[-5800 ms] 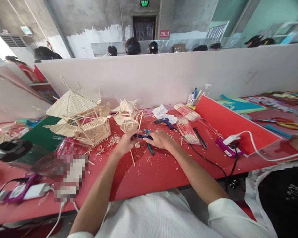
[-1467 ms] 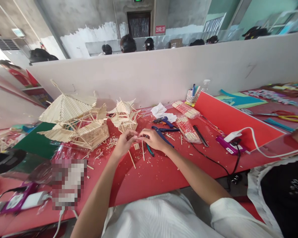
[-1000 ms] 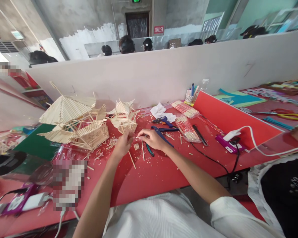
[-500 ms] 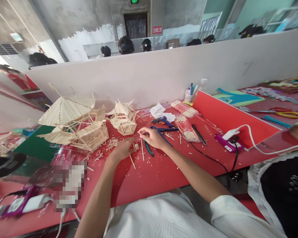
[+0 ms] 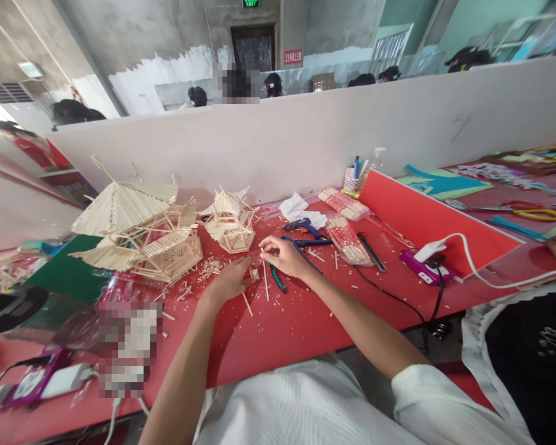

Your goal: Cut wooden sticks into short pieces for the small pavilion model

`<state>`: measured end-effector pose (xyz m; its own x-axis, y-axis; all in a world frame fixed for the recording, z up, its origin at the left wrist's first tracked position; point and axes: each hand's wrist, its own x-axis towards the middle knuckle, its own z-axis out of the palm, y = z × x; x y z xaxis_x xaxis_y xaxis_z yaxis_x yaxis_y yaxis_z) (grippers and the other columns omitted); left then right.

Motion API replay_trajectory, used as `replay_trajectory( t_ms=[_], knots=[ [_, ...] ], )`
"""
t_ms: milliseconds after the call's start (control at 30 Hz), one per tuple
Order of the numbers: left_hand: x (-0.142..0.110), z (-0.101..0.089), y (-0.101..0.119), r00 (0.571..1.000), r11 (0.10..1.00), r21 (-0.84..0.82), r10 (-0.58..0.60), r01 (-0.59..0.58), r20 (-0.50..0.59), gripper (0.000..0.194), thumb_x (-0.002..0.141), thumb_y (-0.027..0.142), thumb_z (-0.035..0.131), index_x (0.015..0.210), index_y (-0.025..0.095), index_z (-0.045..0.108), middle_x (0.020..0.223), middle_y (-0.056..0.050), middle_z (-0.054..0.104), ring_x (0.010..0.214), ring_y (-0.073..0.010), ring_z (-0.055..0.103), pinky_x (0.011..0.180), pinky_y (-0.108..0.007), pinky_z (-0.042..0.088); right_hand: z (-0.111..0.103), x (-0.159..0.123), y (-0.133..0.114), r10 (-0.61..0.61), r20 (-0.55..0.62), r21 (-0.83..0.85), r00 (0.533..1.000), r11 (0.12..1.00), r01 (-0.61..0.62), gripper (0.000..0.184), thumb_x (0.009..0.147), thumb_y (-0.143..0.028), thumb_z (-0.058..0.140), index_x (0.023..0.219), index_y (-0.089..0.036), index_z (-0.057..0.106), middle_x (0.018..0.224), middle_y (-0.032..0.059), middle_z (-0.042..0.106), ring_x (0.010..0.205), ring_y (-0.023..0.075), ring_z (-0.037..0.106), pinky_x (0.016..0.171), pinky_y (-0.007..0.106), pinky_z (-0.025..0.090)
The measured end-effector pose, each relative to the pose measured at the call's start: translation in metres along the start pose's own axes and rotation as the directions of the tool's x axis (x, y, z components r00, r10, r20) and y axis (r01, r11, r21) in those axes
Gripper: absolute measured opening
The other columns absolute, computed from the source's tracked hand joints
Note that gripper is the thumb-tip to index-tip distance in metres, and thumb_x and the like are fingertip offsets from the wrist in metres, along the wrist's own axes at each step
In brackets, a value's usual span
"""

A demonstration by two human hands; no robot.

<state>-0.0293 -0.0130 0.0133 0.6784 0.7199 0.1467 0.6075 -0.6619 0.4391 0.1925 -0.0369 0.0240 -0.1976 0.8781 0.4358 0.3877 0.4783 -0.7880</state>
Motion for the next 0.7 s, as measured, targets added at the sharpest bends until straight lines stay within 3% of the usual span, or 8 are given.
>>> replay_trajectory(
  t_ms=[167, 333, 700],
  knots=[
    [0.0002, -0.0030, 0.0035, 0.998, 0.998, 0.058, -0.020, 0.016, 0.059, 0.039, 0.085, 0.022, 0.065, 0.124, 0.019, 0.058, 0.114, -0.014, 0.066, 0.104, -0.0294, 0.065, 0.089, -0.039, 0.050, 0.0005, 0.0000, 0.0007, -0.017, -0.004, 0.017, 1.000, 1.000, 0.017, 0.012, 0.085, -0.028, 0.065, 0.094, -0.020, 0.064, 0.086, 0.0027, 0.073, 0.082, 0.0185, 0.070, 0.077, 0.029, 0.047],
    [0.0019, -0.0012, 0.0016, 0.997, 0.999, 0.037, 0.029, -0.032, 0.076, 0.040, 0.086, 0.019, 0.062, 0.125, 0.020, 0.056, 0.112, -0.012, 0.068, 0.104, -0.0271, 0.065, 0.092, -0.039, 0.050, -0.0006, 0.0001, -0.0012, -0.014, -0.013, 0.010, 1.000, 1.000, 0.015, 0.009, 0.084, -0.028, 0.066, 0.087, -0.020, 0.063, 0.080, 0.0019, 0.072, 0.077, 0.0178, 0.069, 0.074, 0.028, 0.047],
    [0.0015, 0.0029, -0.0056, 0.998, 0.999, 0.000, 0.045, -0.045, 0.035, 0.046, 0.085, 0.018, 0.064, 0.130, 0.023, 0.055, 0.111, -0.010, 0.070, 0.100, -0.0241, 0.067, 0.089, -0.036, 0.051, 0.0009, -0.0004, 0.0009, 0.040, 0.046, 0.020, 0.998, 0.999, -0.041, 0.013, 0.086, -0.028, 0.062, 0.096, -0.020, 0.060, 0.083, 0.0017, 0.073, 0.078, 0.0187, 0.070, 0.075, 0.029, 0.046]
  ],
)
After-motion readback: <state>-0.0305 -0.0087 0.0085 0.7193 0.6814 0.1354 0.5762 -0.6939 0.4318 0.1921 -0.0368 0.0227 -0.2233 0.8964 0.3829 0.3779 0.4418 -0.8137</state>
